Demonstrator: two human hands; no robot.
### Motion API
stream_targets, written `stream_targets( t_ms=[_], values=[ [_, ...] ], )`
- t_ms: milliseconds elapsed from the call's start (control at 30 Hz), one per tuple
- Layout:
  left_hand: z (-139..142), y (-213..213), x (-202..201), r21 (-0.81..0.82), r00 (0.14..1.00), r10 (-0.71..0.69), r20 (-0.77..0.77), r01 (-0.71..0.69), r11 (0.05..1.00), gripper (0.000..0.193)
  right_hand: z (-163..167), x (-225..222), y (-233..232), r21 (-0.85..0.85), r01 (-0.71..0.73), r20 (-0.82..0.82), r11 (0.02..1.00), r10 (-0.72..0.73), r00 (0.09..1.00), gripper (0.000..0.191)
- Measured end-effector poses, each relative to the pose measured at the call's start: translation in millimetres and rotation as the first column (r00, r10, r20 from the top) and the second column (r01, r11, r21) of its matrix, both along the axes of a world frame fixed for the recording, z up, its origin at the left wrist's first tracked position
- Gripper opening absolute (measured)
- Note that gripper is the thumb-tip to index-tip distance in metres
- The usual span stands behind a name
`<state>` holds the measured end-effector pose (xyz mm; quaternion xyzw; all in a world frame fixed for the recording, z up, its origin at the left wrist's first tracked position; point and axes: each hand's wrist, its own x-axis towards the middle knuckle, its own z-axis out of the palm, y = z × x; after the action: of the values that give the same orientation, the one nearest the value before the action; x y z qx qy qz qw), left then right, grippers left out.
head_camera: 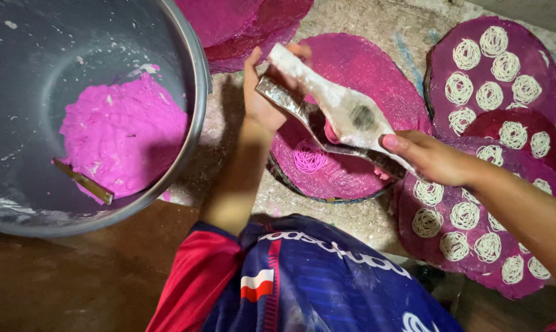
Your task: The person scoops pink batter from a large basin into a handheld metal extruder press, then squeezes the press to pipe spiral nests of batter onto round pink discs. Finished discs are stacked and moved onto woven bamboo trays.
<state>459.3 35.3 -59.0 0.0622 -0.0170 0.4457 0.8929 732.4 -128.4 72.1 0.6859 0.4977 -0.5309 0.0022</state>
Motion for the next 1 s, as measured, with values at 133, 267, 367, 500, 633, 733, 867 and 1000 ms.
stream_targets(
  t_ms=[133,267,367,500,633,733,867,1000],
  values=[
    [-37.7,-21.7,-10.4,0.135,0.807,-0.091,-0.583,0.207,0.969,0.081,-4.0,8.9,-0.1,0.063,-0.063,-0.035,0.996,0.065,0.997,0.081],
    [-55.5,-46.9,-17.3,0.160,0.587,-0.154,-0.794,0.447,0.880,0.090,-21.5,12.7,1.2,0.229,-0.080,-0.166,0.970,0.120,0.979,0.076],
    [-32.0,-70.0,-28.9,0.415,0.484,0.215,-0.849,0.356,0.838,0.083,-39.4,17.7,-0.1,0.234,-0.011,-0.229,0.972,0.066,0.971,0.074],
    [16.5,-123.9,-73.5,0.839,0.260,0.829,-0.495,0.393,0.377,0.077,-47.9,42.6,-5.6,0.205,0.009,-0.338,0.979,0.062,0.939,0.075],
    [31.3,-109.2,-66.6,0.688,0.582,0.528,-0.619,0.078,0.721,0.076,-49.6,54.1,-13.3,0.207,-0.128,-0.398,0.970,0.203,0.895,0.089],
    [33.4,-65.3,-50.0,0.280,0.986,0.088,-0.145,-0.044,0.959,0.083,-52.1,35.2,-14.4,-0.045,-0.189,-0.389,0.981,0.157,0.908,0.085],
    [39.0,-27.2,-14.9,0.268,0.986,0.077,0.151,-0.116,0.956,0.084,-33.9,10.6,6.0,-0.272,0.045,-0.366,0.961,-0.146,0.919,0.080],
    [32.0,15.5,-3.6,0.236,0.950,0.107,0.293,-0.180,0.955,0.054,-5.3,3.0,50.0,-0.093,-0.082,-0.190,0.992,0.063,0.980,0.084]
  ],
)
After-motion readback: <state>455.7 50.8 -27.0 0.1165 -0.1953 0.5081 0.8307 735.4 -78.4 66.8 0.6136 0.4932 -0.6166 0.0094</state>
